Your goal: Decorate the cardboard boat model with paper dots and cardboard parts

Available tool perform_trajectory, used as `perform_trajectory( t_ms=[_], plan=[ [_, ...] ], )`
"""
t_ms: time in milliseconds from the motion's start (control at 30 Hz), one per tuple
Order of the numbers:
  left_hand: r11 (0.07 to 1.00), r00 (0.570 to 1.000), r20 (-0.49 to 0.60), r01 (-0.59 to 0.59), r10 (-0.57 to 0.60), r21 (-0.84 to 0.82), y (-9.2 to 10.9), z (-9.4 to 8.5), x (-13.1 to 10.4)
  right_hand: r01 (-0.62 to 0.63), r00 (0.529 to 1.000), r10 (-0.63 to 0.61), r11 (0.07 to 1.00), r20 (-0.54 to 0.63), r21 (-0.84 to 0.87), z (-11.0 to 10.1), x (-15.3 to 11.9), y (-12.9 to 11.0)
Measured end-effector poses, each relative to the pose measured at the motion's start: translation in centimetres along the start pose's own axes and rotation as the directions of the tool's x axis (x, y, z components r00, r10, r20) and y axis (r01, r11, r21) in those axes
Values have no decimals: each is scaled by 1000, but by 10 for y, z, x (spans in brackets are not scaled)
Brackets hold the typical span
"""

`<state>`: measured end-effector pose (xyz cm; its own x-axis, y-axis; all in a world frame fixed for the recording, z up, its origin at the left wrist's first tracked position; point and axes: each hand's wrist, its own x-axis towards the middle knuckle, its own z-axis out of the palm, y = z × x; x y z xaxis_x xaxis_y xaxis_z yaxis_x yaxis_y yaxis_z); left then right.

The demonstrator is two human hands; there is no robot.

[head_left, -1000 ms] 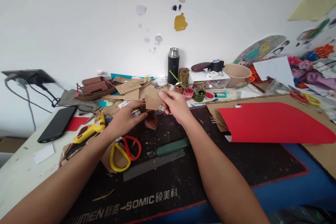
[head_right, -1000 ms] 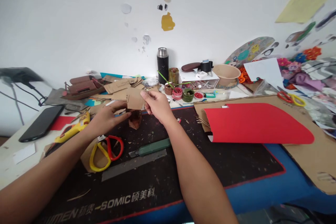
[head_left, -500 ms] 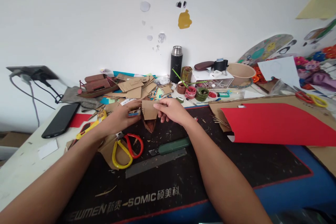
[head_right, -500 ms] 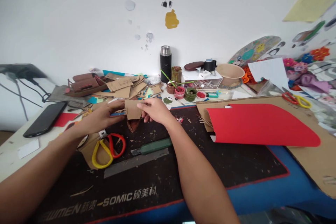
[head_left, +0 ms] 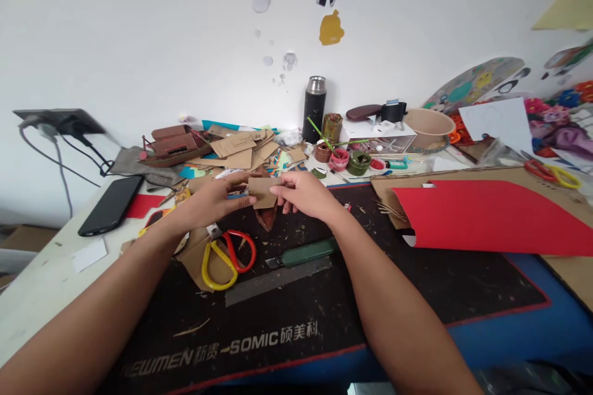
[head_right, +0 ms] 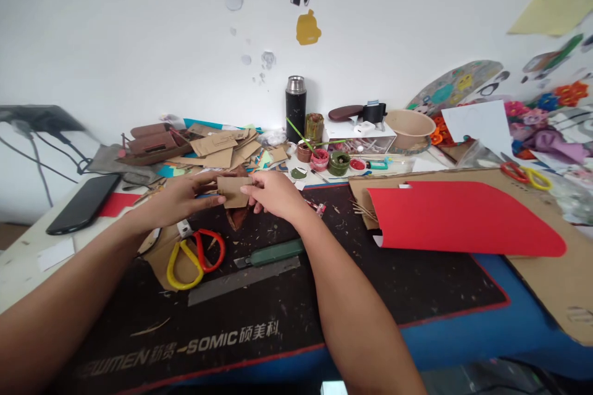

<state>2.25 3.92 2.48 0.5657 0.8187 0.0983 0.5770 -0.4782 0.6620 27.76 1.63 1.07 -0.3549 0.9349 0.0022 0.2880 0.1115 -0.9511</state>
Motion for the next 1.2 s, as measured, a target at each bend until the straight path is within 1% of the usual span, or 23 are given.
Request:
perform_trajectory(
  t_ms=[100,167,267,333,533,700,867,1033,1200],
  plan=[
    [1000,1000,-29,5,-6,-18,-1,4,0,57,998,-60,992,-26,-115,-2,-3,-4],
    [1000,1000,-22,-14,14,-13,-1,5,0,81,995,-88,985,-40,-153,-2,-5,-6],
    [997,998,-2,-67,67,25,0,5,0,81,995,-90,984,-51,-159,-4,-5,-7],
    [995,996,-15,-86,87,43,-1,6,1,77,995,-85,984,-44,-161,-4,-5,-7],
    [998,997,-49,-60,60,5,-3,7,3,86,996,-91,981,-21,-175,-6,-4,-6],
    [998,997,-28,-65,65,14,-2,5,3,91,994,-104,967,-44,-239,-6,-5,-7],
    [998,999,-25,-46,46,-30,0,4,3,104,992,-123,947,-41,-305,-6,-6,-9],
    [998,998,-9,-65,65,-8,1,3,2,118,989,-141,933,-43,-339,-7,-6,-10],
    [996,996,-34,-88,88,14,0,6,3,120,988,-146,926,-45,-359,-8,-6,-10]
  ],
)
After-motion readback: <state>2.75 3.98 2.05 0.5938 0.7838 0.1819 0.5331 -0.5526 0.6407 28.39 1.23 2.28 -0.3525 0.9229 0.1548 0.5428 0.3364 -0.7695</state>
